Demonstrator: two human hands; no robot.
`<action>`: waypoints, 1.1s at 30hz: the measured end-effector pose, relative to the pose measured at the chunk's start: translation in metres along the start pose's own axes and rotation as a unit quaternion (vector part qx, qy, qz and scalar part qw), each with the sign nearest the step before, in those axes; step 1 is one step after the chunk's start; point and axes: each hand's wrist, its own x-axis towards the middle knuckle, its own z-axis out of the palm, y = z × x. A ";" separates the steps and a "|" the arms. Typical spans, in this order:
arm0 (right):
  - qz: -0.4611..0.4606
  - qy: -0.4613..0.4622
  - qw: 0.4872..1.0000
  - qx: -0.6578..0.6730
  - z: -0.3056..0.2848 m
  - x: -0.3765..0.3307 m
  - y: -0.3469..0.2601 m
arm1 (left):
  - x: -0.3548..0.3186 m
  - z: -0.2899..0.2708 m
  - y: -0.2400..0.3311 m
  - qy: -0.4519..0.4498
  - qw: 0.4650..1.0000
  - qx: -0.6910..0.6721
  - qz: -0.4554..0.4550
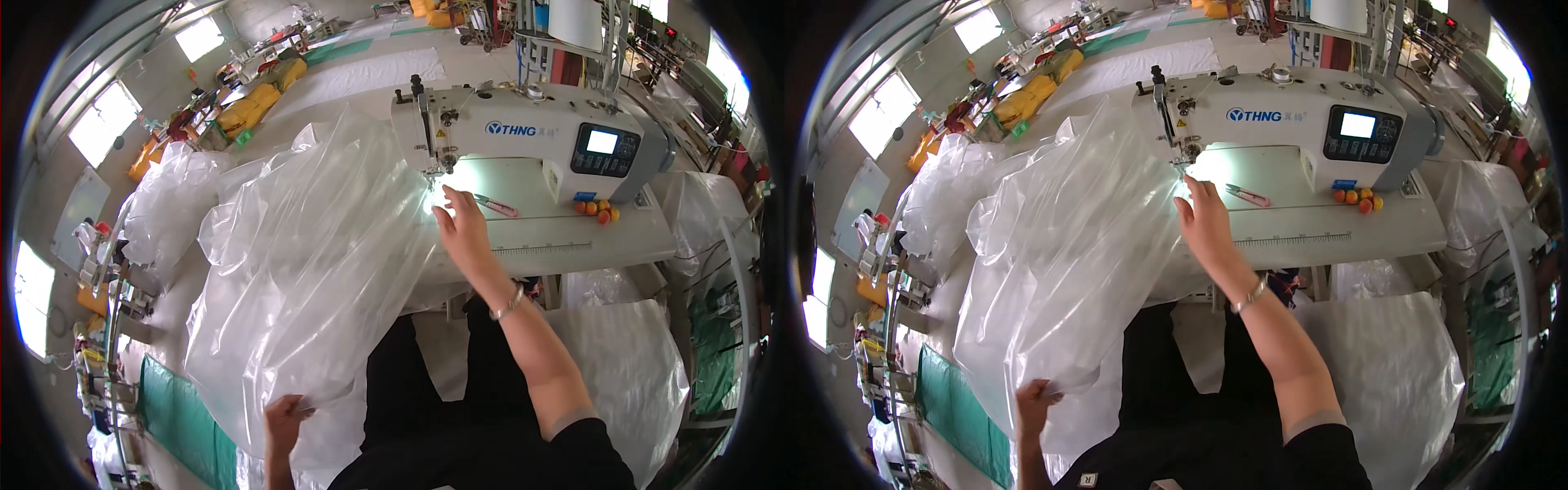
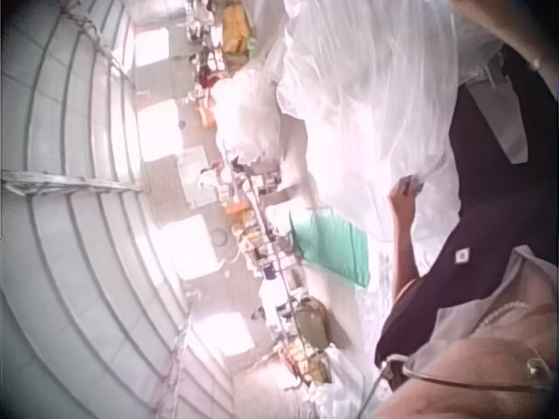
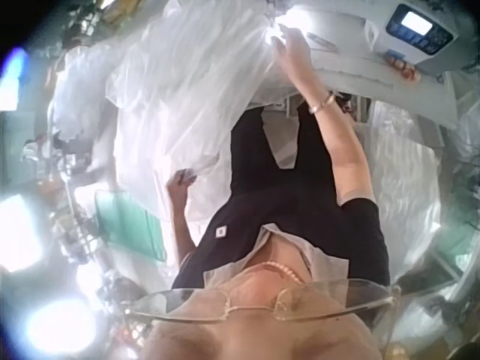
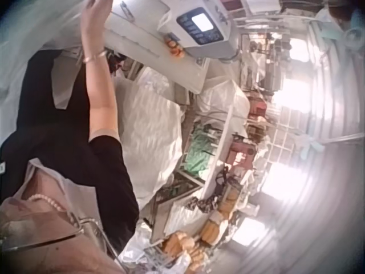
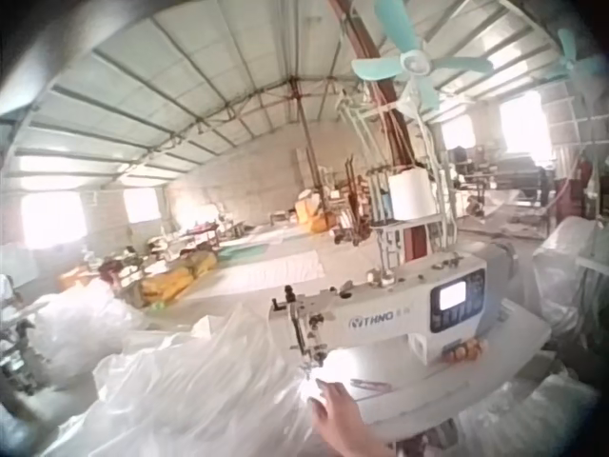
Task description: The person aligns the edges of a large white plastic sheet and feeds it into an industrial sewing machine. They guide the material through the machine to stitch the edges together, repeating the process for different sections of the plastic.
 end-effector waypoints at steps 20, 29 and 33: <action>0.270 -0.399 0.481 0.732 0.004 -0.186 -0.069 | 0.006 -0.095 0.073 -0.046 0.990 0.093 0.100; 0.202 -0.479 0.753 0.404 -0.053 -0.231 -0.052 | 0.038 0.025 0.034 -0.199 0.803 0.562 0.007; 0.112 -0.450 0.810 0.358 -0.056 -0.233 -0.070 | 0.033 0.117 0.123 -0.147 0.959 0.000 0.243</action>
